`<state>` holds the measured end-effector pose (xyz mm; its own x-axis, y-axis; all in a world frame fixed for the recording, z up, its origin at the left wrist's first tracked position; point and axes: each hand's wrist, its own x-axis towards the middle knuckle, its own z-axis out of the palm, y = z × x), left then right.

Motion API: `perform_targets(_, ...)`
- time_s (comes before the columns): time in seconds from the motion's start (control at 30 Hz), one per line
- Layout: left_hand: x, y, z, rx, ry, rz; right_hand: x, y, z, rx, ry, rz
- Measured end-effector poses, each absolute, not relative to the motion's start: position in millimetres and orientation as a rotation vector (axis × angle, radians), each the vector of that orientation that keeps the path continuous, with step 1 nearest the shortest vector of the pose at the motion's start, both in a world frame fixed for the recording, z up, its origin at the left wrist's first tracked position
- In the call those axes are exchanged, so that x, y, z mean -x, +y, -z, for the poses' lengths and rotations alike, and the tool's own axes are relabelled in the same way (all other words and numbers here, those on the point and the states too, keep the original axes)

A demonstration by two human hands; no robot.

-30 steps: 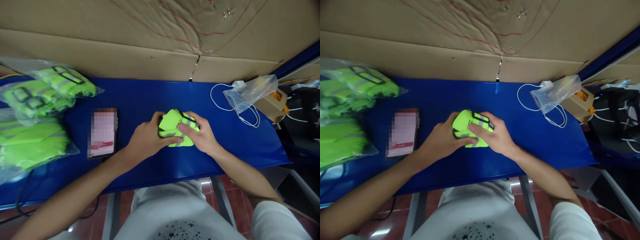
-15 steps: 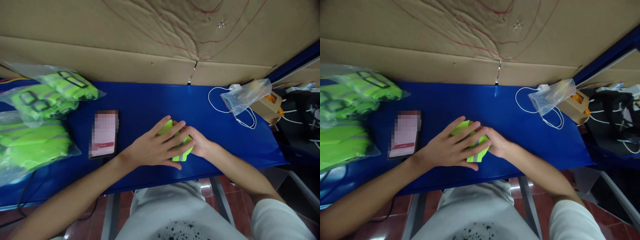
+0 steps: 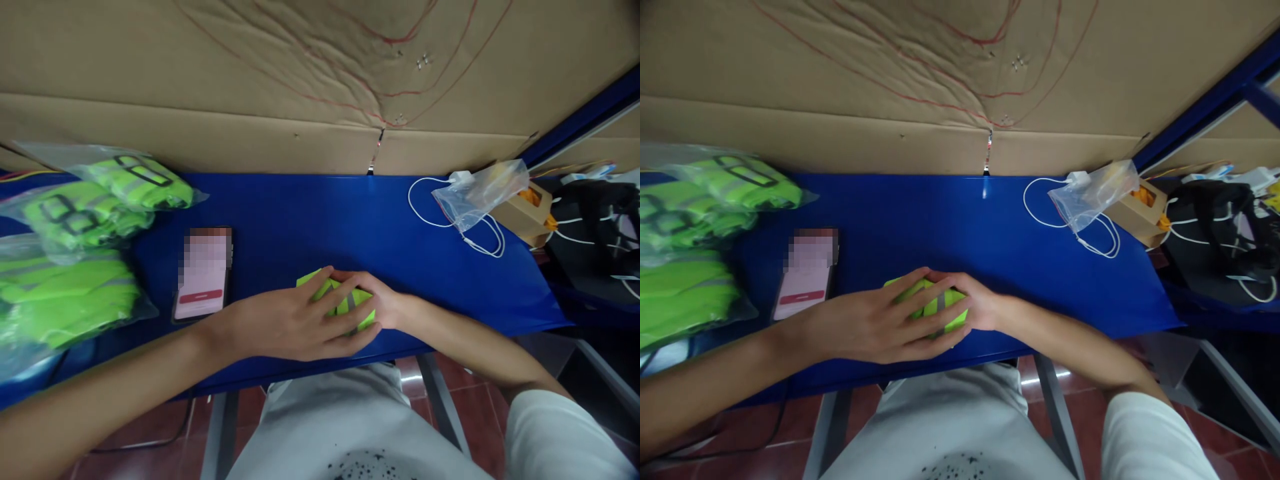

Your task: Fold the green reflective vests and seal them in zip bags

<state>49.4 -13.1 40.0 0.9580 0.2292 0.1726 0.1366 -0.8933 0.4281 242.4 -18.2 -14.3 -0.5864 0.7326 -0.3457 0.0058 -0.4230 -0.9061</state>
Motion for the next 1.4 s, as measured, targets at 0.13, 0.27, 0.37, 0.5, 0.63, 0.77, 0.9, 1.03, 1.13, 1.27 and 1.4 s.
perform_targets(0.13, -45.7, -20.6, -38.0, -2.887, 0.257, -0.348, -241.9, -20.0, 20.7, 1.004, -0.739, -2.375)
perform_targets(0.27, -45.0, -33.5, -46.8, -2.926, 0.239, -0.395, -247.7, -24.8, 19.6, 1.121, -1.103, -2.035)
perform_targets(0.37, -40.6, -36.3, -49.7, -2.855, 0.312, -0.479, -262.3, -19.5, 4.3, 1.226, -1.659, -1.699)
perform_targets(0.5, -31.8, -22.3, -35.2, -2.398, 0.760, -0.722, -322.0, 16.9, -11.1, 1.599, -1.735, -0.464)
perform_targets(0.63, -32.5, -5.8, -20.3, -1.668, 1.160, -0.930, -406.1, 59.2, 3.4, 2.164, -1.455, 0.250)
perform_targets(0.77, -34.8, -2.2, -15.4, -1.381, 1.132, -0.963, -440.5, 70.5, 13.6, 2.383, -1.380, 0.171)
perform_targets(0.9, -31.8, -4.2, -7.5, -1.249, 1.098, -0.918, -398.9, 60.6, 7.5, 2.020, -1.536, 0.238)
perform_targets(1.03, -34.6, -6.7, -0.6, -1.128, 0.981, -0.802, -318.6, 35.9, 11.8, 1.645, -1.847, -0.121)
perform_targets(1.13, -38.7, -9.4, 0.9, -1.029, 0.916, -0.740, -273.3, 15.4, 18.9, 1.429, -1.867, -0.580)
perform_targets(1.27, -40.4, -11.1, 2.1, -1.028, 0.935, -0.806, -255.8, 2.5, 21.5, 1.307, -1.610, -1.095)
perform_targets(1.4, -39.4, -10.4, 5.5, -1.019, 0.915, -0.740, -259.6, 3.3, 19.4, 1.267, -1.495, -1.146)
